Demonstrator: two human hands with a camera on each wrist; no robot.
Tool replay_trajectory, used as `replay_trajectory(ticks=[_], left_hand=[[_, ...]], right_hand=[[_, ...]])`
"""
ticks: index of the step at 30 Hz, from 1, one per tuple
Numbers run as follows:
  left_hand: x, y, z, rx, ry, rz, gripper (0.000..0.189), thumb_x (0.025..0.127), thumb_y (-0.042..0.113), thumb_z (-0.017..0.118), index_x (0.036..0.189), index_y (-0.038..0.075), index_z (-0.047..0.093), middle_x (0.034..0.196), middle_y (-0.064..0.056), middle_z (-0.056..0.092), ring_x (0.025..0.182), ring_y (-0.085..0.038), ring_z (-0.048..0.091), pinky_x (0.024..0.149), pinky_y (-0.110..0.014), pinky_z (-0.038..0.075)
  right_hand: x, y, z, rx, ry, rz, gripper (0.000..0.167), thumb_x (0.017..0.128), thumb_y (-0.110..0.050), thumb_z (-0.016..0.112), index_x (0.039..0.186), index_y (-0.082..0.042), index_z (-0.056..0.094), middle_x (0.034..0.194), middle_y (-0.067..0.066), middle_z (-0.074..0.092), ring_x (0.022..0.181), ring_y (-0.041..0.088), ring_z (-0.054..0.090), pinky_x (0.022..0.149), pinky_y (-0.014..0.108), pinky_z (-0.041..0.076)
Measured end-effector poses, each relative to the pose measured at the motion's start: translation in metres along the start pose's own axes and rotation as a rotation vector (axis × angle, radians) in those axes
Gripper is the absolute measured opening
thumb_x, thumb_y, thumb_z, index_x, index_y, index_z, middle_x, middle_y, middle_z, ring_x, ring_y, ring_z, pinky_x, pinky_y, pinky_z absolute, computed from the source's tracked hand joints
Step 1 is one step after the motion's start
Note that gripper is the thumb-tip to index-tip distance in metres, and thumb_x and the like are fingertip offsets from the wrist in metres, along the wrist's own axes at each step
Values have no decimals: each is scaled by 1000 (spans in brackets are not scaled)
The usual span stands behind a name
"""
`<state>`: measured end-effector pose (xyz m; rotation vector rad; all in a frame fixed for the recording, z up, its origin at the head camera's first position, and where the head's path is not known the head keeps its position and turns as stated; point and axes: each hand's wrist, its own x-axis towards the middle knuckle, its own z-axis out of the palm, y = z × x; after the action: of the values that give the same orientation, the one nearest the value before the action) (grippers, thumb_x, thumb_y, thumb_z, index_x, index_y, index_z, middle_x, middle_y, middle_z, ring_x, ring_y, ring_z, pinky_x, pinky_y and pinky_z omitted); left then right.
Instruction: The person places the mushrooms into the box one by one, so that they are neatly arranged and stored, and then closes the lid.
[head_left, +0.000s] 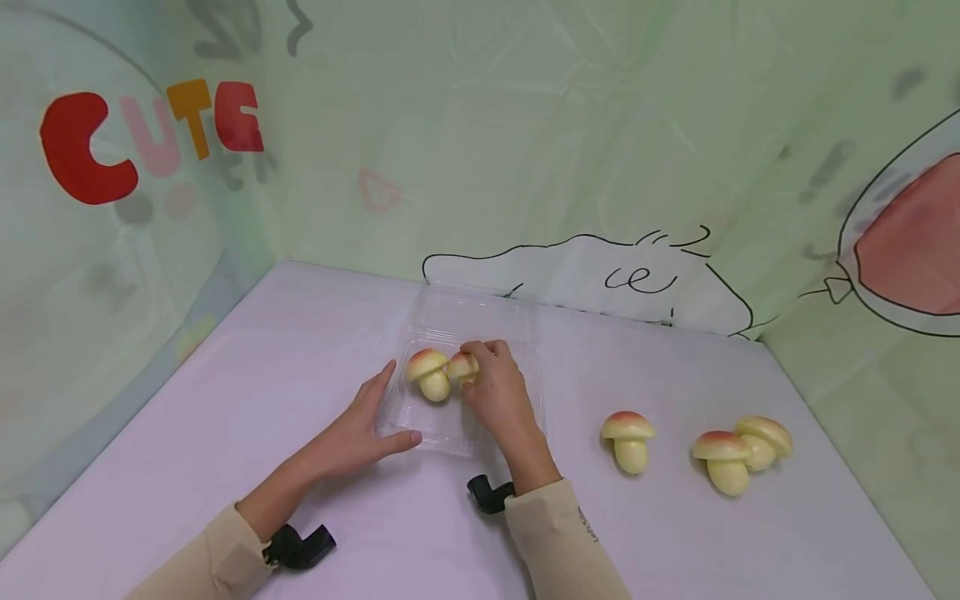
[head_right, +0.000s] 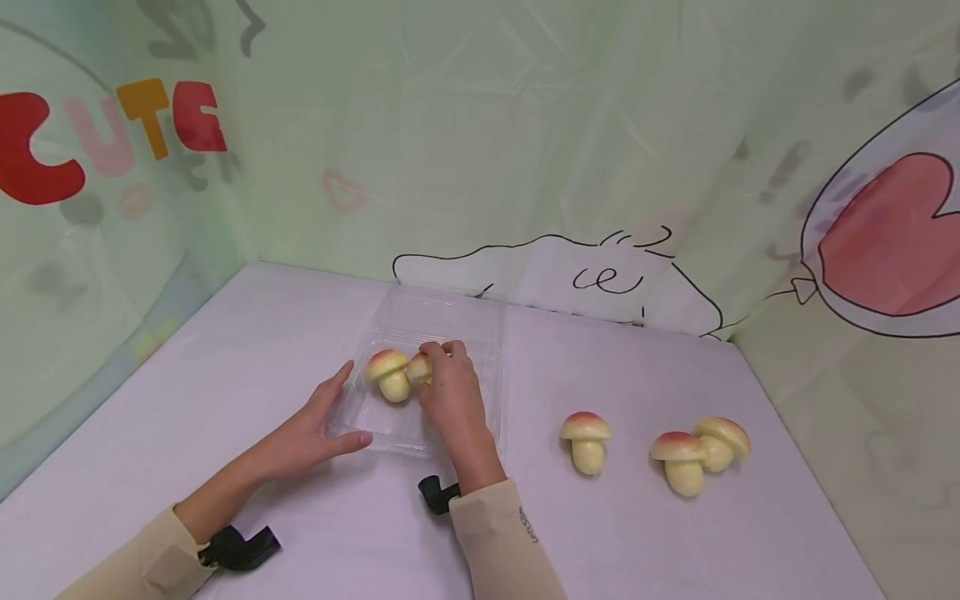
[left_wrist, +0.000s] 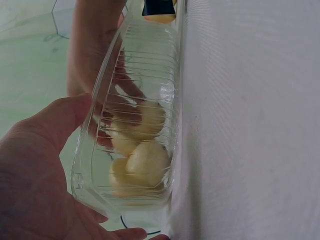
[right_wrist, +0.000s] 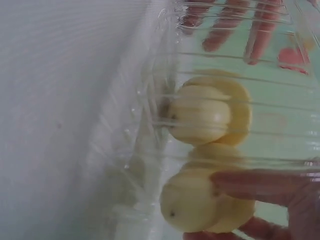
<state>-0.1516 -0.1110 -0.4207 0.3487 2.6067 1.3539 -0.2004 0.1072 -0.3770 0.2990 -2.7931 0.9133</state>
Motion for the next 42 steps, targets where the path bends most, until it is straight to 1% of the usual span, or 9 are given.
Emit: replay_trajectory(ticks=[10,16,21,26,29,34,42], left_hand=[[0,-1,1,1,-2,-1,113,90,49,76,168,17,1,172,-19,8,159,-40,15,124,-63,20],[0,-1,1,1,-3,-5,113,90,50,76,168,18,0,172,-18,8,159,-40,15,124,-63,20],[-1,3,-1,5,-7,-2,113,91,48,75,168,15,0,172,-21,8,159,-42,15,124,-64,20],[-3,4,-2,1,-10,-1,112,91,48,74,168,14,0,172,-21,8,159,-41,14,124,-64,19],[-3,5,-2,2,-9,0,113,91,49,75,168,14,0,172,-21,7,159,-41,13,124,-64,19],[-3,5,-2,7,-3,10,113,91,50,74,168,14,0,172,-21,7,159,-41,13,124,-64,18],[-2,2,-2,15,-2,18,113,91,51,74,168,15,0,172,-20,8,159,-40,14,124,-63,19]], right_hand=[[0,2,2,-28,-44,14,51,83,7,73,131,-8,68,131,19,59,112,38,65,95,49,55],[0,4,4,-79,-77,-9,52,85,6,71,135,-9,67,133,21,59,117,40,63,97,51,54],[-1,2,4,-133,-89,-23,51,88,2,69,138,-11,66,137,20,58,120,41,61,93,51,55],[-2,1,2,-170,-102,-30,53,90,-2,72,141,-14,64,140,20,56,118,40,62,90,50,56],[-2,1,0,-184,-105,-40,55,88,-4,74,141,-15,63,141,20,55,117,41,62,89,50,56],[-1,4,-3,-173,-101,-46,59,85,-4,76,141,-14,63,141,21,55,119,43,60,91,52,55],[0,2,-10,-136,-103,-6,63,87,-9,77,146,-16,59,148,20,51,130,43,54,98,53,54]])
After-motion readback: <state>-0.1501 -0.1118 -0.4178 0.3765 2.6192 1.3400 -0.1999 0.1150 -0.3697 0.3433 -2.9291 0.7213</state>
